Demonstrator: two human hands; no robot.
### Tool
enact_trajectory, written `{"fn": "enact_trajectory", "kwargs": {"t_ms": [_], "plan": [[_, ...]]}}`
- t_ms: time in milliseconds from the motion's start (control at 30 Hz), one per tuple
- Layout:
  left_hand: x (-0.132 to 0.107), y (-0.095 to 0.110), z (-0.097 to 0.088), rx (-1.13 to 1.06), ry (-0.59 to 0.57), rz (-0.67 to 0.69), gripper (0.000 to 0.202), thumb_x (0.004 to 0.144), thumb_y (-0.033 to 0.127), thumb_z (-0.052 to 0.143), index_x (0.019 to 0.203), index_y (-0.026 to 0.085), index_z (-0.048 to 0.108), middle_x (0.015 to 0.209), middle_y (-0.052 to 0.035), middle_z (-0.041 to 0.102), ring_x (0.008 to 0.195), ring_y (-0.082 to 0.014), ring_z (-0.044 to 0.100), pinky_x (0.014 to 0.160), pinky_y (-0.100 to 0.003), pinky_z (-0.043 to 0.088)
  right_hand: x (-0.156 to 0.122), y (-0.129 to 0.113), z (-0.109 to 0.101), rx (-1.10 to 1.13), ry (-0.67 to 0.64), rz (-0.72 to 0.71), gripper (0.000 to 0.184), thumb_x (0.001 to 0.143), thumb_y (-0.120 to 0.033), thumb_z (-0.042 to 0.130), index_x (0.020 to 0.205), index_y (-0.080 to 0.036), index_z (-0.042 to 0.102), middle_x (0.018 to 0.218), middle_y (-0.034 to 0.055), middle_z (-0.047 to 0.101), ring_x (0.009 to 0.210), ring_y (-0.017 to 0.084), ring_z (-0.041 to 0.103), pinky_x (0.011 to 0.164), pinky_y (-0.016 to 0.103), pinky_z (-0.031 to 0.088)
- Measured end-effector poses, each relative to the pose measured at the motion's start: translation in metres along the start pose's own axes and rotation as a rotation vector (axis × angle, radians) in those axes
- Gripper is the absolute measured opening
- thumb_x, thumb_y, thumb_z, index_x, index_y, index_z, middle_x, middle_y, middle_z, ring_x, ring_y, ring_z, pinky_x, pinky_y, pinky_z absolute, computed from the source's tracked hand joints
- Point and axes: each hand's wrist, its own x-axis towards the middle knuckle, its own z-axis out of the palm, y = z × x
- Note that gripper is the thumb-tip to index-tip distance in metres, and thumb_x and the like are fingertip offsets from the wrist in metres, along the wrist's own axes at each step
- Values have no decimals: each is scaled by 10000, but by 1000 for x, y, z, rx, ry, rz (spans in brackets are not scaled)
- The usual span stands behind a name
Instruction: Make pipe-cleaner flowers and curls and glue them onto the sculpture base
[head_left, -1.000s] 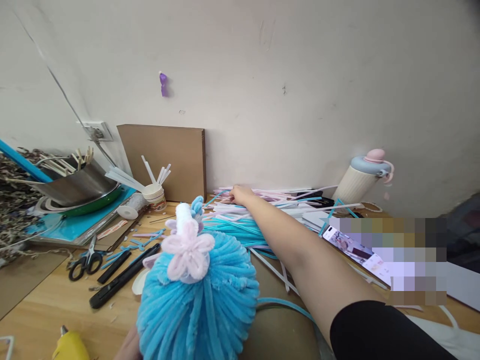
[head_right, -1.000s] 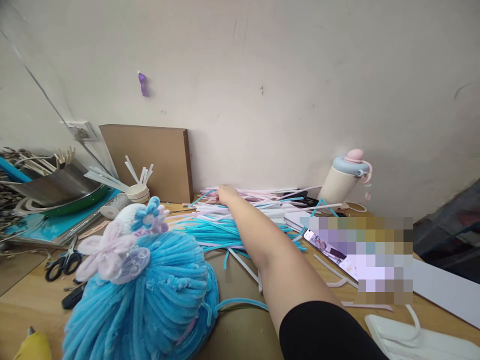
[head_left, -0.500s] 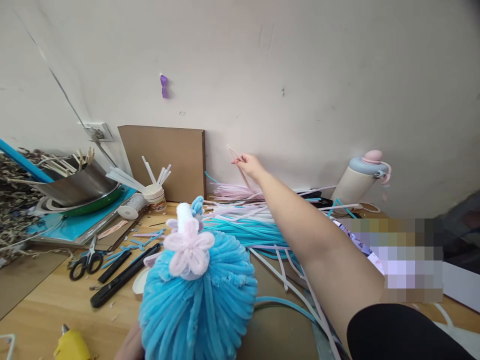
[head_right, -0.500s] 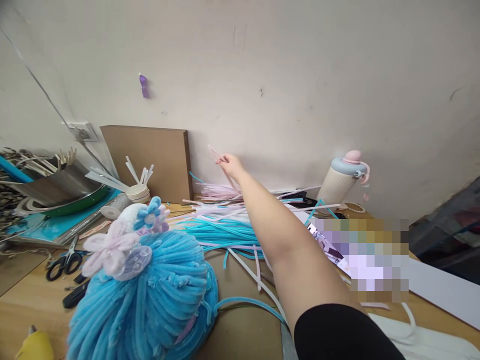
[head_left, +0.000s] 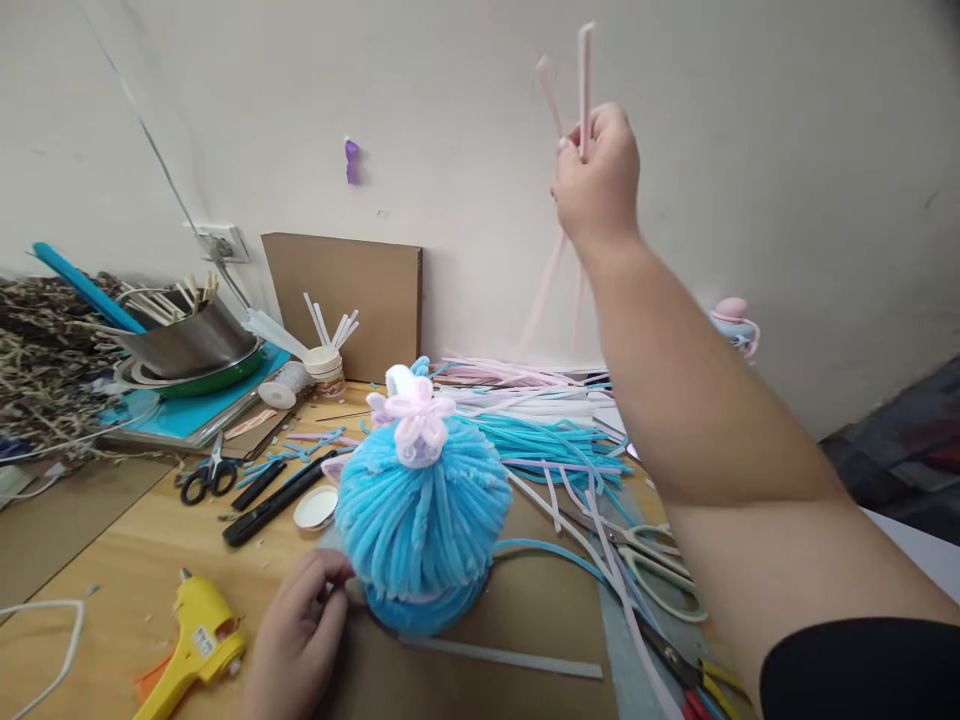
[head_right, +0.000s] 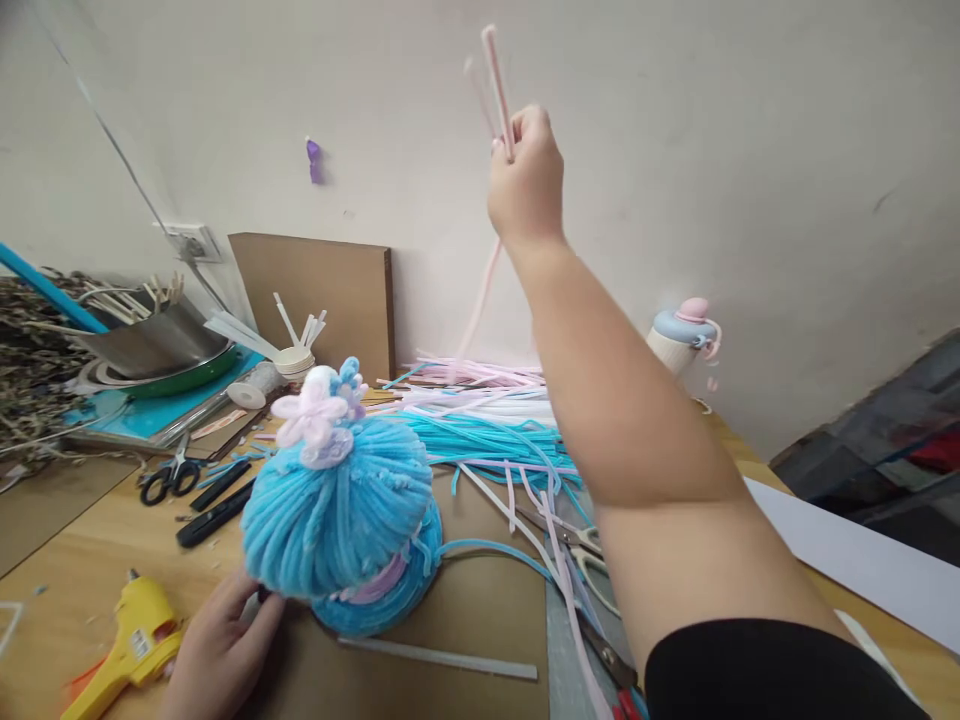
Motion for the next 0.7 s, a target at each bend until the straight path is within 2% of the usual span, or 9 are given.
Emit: {"fn": "enact_trajectory", "kwargs": {"t_ms": [67, 100, 167, 233, 333, 400, 533, 633, 700], "plan": [[0, 1, -1, -4, 12, 11, 138, 787, 197, 476, 779, 202, 613, 757, -22, 648, 706, -175, 603, 651, -262, 496, -27, -20, -9, -129, -10, 132, 501, 899, -224, -19, 960, -71, 454, 865, 11, 540, 805, 82, 597, 602, 276, 328], [0, 1, -1, -12, 19, 14, 145, 791, 191, 465, 792, 198, 609, 761, -21, 639, 693, -169, 590, 650, -265, 488, -51, -29, -9, -200, -139, 242, 514, 900, -207, -10, 950, -60, 480, 832, 2, 549, 783, 77, 603, 609, 268, 339], [1, 2, -2, -30, 53, 9, 149, 799, 185, 449, 809, 191, 597, 776, -21, 625, 688, -161, 571, 666, -272, 476, -110, -41, -3, -348, -491, 476, 264, 943, -183, 268, 981, -101, 517, 816, 4, 601, 726, 92, 602, 620, 240, 400], [1, 5, -5, -37, 106, -18, 140, 799, 191, 448, 823, 188, 586, 794, -23, 618, 690, -159, 557, 673, -278, 470, -176, -49, 5, -356, -648, 540, 71, 872, -179, 535, 904, -128, 573, 788, 20, 629, 697, 131, 600, 618, 256, 459], [0, 10, -18, -13, 156, -88, 154, 798, 235, 467, 887, 190, 584, 861, -38, 618, 704, -165, 545, 672, -290, 473, -252, -51, 8, -358, -776, 623, 194, 900, -291, 537, 1018, -147, 592, 980, 50, 622, 803, 142, 609, 710, 317, 525], [-2, 10, -32, 41, 147, -133, 213, 794, 270, 483, 968, 192, 579, 936, -56, 614, 761, -185, 560, 696, -307, 482, -278, -51, -2, -364, -767, 663, 223, 912, -317, 514, 1081, -188, 581, 1085, 66, 599, 886, 160, 601, 767, 334, 516], [-13, -8, -70, 260, 116, -186, 325, 779, 292, 477, 1065, 153, 547, 1023, -106, 596, 957, -257, 566, 749, -351, 486, -288, -64, -44, -333, -653, 687, 262, 915, -352, 456, 1036, -166, 595, 909, 54, 623, 765, 151, 572, 635, 251, 461], [-28, -30, -92, 526, 79, -221, 341, 774, 299, 488, 1083, 162, 532, 996, -94, 600, 1003, -280, 555, 847, -416, 459, -298, -96, -78, -243, -609, 724, 423, 947, -436, 264, 1093, -196, 581, 725, -3, 569, 480, 89, 444, 431, 211, 340], [-40, -43, -101, 696, 53, -217, 354, 788, 344, 492, 1097, 174, 525, 998, -96, 598, 1042, -304, 536, 900, -460, 425, -313, -123, -97, -21, -582, 814, 425, 899, -498, 360, 1096, -210, 602, 685, -19, 539, 414, 71, 370, 381, 206, 263]]}}
